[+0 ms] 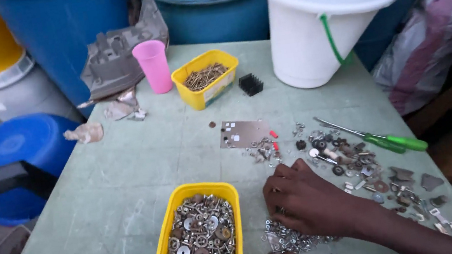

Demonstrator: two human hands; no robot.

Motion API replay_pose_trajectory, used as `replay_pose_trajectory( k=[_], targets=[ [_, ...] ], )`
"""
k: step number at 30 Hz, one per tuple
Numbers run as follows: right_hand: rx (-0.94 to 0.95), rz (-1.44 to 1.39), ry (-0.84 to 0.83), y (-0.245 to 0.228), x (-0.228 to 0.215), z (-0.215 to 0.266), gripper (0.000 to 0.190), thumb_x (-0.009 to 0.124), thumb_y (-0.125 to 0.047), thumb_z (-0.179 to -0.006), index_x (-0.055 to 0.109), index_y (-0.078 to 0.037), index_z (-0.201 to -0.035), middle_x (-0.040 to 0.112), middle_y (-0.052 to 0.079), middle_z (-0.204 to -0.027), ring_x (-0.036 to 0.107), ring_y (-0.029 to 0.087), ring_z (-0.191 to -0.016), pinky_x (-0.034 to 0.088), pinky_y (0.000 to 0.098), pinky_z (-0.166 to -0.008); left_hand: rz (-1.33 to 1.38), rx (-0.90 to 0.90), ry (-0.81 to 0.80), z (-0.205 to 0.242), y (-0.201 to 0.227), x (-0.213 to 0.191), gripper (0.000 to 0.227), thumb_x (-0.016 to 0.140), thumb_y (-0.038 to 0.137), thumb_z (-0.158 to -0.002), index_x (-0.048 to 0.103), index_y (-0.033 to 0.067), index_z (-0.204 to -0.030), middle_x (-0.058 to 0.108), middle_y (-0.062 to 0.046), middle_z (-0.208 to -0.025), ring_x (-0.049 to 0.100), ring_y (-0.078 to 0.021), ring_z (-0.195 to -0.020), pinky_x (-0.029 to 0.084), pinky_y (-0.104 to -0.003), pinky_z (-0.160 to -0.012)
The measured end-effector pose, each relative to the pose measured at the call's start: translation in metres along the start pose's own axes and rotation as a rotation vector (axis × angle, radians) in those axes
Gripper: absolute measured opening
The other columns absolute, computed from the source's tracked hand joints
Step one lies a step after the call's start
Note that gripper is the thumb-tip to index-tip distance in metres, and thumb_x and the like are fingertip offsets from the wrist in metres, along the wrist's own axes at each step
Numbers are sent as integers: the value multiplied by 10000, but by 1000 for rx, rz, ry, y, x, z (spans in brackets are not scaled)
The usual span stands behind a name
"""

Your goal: Sorting various small metal hardware components like washers, nuts, and screws from a pile into a storage container.

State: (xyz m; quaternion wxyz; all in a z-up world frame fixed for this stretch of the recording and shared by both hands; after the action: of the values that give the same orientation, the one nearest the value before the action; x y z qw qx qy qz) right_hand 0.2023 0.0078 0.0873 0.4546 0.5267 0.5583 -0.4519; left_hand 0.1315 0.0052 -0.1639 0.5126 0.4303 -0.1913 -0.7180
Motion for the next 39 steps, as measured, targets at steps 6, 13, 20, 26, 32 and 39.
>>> replay_pose_trajectory(
  k=[6,13,20,26,32,39],
  targets=[
    [96,-151,166,-1,-21,5,82,685,-163,-821,612,-196,-803,630,-46,-770,565,186,-734,343,356,-718,-394,681,1418,153,114,-94,255,393,253,-956,530,289,-743,518,126,-722,495,-87,-417,347,-299,-307],
    [38,-223,364,-14,-55,-1,166,749,-51,-780,641,-148,-861,661,-24,-748,599,175,-653,454,333,-668,-495,752,1218,117,103,-91,88,557,114,-831,591,121,-911,582,-62,-808,599,-249,-678,459,-411,-412],
    [55,-136,255,2,-55,-23,124,707,-96,-773,681,-180,-860,678,1,-720,630,236,-687,469,402,-678,-483,845,1031,132,97,-89,234,592,141,-771,656,184,-992,619,-29,-941,605,-257,-744,501,-412,-482],
    [201,-154,-40,28,-8,-28,78,743,-175,-804,768,-187,-877,768,-18,-814,697,215,-767,517,413,-713,-332,896,1135,162,103,-82,281,611,50,-676,682,277,-826,609,88,-917,602,-130,-586,450,-320,-387],
    [166,-231,21,48,32,-48,355,769,-334,-823,732,-124,-1106,733,63,-1063,653,280,-997,483,404,-888,-229,980,1085,170,108,-87,264,633,3,-754,683,253,-821,617,83,-849,600,-75,-595,457,-231,-413],
    [119,-275,-106,51,54,-79,97,668,-245,-879,726,-181,-922,694,13,-911,641,240,-883,479,400,-731,-158,861,965,155,92,-83,119,819,232,-816,715,277,-855,642,101,-882,654,-87,-581,509,-278,-417]
  ],
)
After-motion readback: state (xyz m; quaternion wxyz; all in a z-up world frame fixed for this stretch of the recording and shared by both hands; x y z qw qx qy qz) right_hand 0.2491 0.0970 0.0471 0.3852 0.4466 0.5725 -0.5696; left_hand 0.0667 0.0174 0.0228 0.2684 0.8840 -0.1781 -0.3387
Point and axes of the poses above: each hand's wrist, its own z-axis away from the middle knuckle, its own x-axis out of the palm, y = z × x, the point moved 6 cm from there along -z, towards the middle knuckle
